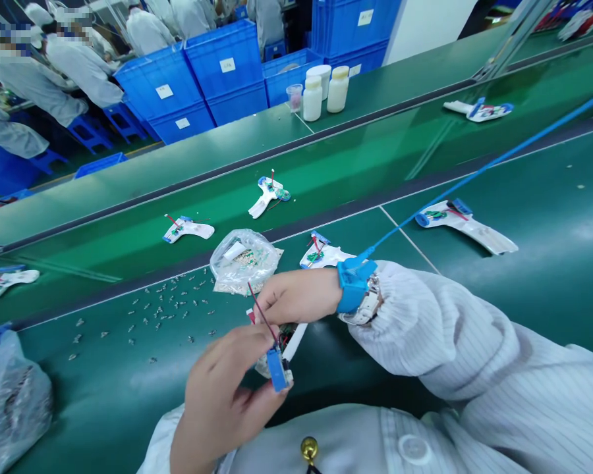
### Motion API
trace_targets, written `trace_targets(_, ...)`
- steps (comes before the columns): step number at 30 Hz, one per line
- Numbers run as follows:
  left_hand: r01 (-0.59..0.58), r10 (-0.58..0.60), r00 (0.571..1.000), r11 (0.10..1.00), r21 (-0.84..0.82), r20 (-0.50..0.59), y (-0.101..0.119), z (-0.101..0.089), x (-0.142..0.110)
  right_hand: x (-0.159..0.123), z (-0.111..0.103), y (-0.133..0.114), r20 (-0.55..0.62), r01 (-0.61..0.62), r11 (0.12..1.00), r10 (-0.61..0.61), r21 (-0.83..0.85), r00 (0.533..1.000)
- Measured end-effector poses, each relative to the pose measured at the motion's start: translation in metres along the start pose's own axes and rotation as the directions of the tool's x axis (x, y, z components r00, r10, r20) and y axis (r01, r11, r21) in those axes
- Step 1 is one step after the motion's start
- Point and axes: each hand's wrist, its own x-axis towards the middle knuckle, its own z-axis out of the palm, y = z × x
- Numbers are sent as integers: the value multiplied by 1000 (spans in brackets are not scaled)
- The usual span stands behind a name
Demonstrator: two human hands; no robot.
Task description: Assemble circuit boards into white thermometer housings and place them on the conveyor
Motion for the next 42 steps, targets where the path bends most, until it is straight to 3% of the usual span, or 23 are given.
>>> trace_targets(2,1,-4,996,999,-38,-87,0,5,-1,-2,5,0,-57,47,992,-40,120,998)
trace_targets(4,2,-49,953,988,-156,-299,-1,11,-3,-5,13,-2,-195,89,981,-54,174,979)
trace_targets(6,35,-208,843,942,-335,-496,-2,18,-2,-10,23,-8,-364,97,988,-48,120,930)
trace_targets(7,60,-316,781,897,-439,-539,-3,21,-1,-13,27,-11,-438,78,996,-50,45,897)
trace_targets(9,115,-522,695,760,-640,-494,-4,27,3,-18,35,-17,-565,11,985,-108,-171,818)
trace_targets(10,121,-590,678,678,-725,-438,-5,29,5,-20,39,-20,-617,-28,957,-164,-289,769)
trace_targets(12,91,-662,671,520,-849,-333,-5,34,10,-22,44,-22,-690,-103,874,-298,-475,659)
trace_targets(15,83,-697,694,328,-941,-181,-3,39,16,-22,51,-18,-727,-140,788,-463,-599,506)
trace_targets(17,103,-696,706,279,-955,-127,0,41,18,-21,54,-15,-736,-113,782,-514,-613,441)
trace_targets(19,117,-695,705,312,-943,-143,3,41,19,-21,55,-13,-740,-61,791,-539,-609,403)
trace_targets(22,138,-692,688,422,-896,-220,5,39,17,-24,52,-14,-697,29,778,-578,-627,424)
trace_targets(26,160,-632,738,504,-849,-236,4,36,10,-31,44,-19,-563,111,690,-663,-716,493)
trace_targets(29,194,-584,791,523,-830,-183,4,34,6,-36,40,-23,-484,152,646,-687,-748,542)
trace_targets(33,223,-562,814,538,-813,-149,4,31,5,-42,36,-27,-420,182,647,-657,-740,626)
trace_targets(38,203,-541,823,565,-800,-174,4,30,4,-46,32,-29,-390,168,634,-640,-755,662)
trace_targets(42,234,-553,822,542,-807,-133,3,29,4,-47,32,-30,-378,138,614,-630,-777,678)
